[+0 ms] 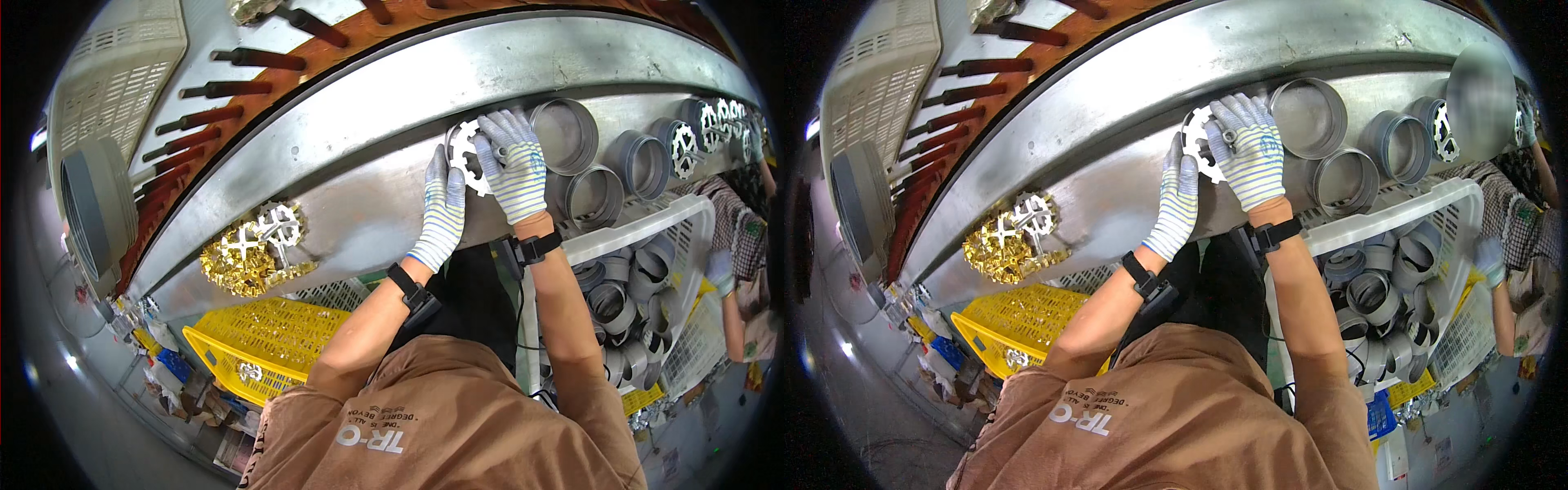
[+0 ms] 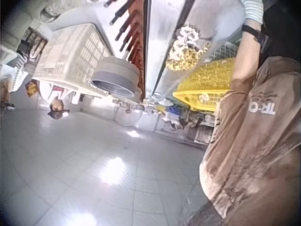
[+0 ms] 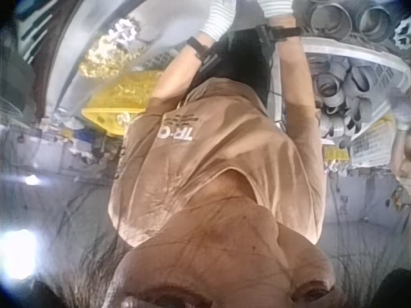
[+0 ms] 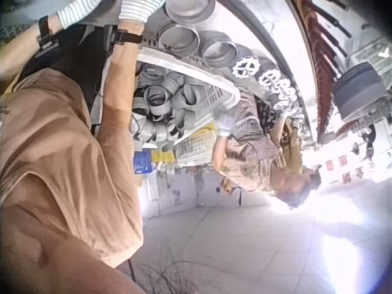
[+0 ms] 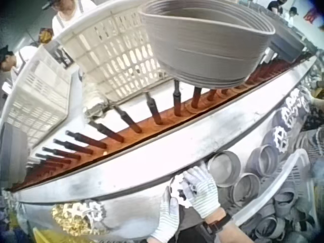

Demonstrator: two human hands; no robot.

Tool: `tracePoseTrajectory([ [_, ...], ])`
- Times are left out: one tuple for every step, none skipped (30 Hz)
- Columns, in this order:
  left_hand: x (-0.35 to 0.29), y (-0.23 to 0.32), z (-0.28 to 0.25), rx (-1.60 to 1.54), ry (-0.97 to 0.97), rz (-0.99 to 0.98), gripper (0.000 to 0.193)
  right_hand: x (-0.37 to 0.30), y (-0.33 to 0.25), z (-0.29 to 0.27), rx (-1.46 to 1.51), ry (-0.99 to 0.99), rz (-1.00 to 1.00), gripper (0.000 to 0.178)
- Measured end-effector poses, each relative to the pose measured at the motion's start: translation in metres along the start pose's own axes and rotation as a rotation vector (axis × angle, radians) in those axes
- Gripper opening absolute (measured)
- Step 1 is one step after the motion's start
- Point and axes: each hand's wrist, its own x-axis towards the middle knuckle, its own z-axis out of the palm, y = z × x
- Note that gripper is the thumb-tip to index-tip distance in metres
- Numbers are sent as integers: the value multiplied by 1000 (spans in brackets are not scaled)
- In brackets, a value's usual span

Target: The recorder assembles gold-colored plastic gears into grey cylindrical rings and places the completed assemblies onto a metallic production rack.

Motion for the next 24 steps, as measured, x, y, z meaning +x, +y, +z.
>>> tracePoseTrajectory([
  [3,-3,-3,23,-7,10,75,1,-2,2,13,15,6,27],
  [4,-3,-3,25,-13,5,75,1,-3,1,23,30,16,26],
  [4,-2,-4,39,-19,15,75,0,0,3,29,47,0,26],
  [4,-2,-4,54,-24,26,75,-2,3,5,28,46,8,26],
  [6,-3,-4,56,-31,27,75,-1,7,5,47,31,9,26],
  [6,-3,-3,120,-28,40,75,-1,11,6,66,16,11,26],
  [8,-4,-3,184,-25,53,75,-2,14,8,63,19,17,26],
  [9,-3,-1,187,-30,51,75,-3,15,9,48,39,-2,26],
  [10,-3,1,174,-26,64,69,-3,16,10,32,59,-21,26],
  [12,-2,3,160,-24,77,63,-4,18,11,31,59,-13,26],
  [13,-2,4,166,-29,70,63,-5,18,13,26,56,-2,26],
  [15,-2,5,222,-15,93,62,-6,19,15,21,54,8,26],
  [17,-1,6,277,-2,119,60,-4,21,17,-65,97,-65,25],
  [19,-4,7,281,-7,118,60,-2,21,17,-65,100,-59,25],
  [21,-5,10,278,29,132,60,1,20,16,-66,113,-78,25],
  [22,-4,11,274,66,149,61,5,19,15,-69,129,-99,24],
  [20,5,14,290,75,152,54,6,21,10,-49,107,-98,25],
  [27,20,15,327,25,149,52,9,21,4,-37,99,-109,26],
  [17,18,10,293,7,153,52,1,17,-1,-14,5,-68,26],
  [15,16,4,310,-26,162,53,-1,19,-1,0,-65,-47,27],
  [14,19,-1,236,-78,92,63,-5,19,3,102,-7,18,28],
  [12,23,-6,48,-133,149,78,-10,15,3,215,41,78,28],
  [6,25,-9,-219,-146,-38,89,-15,3,0,189,84,93,29],
  [-1,43,-8,-408,-174,-170,92,-26,-8,-11,154,116,131,30],
])
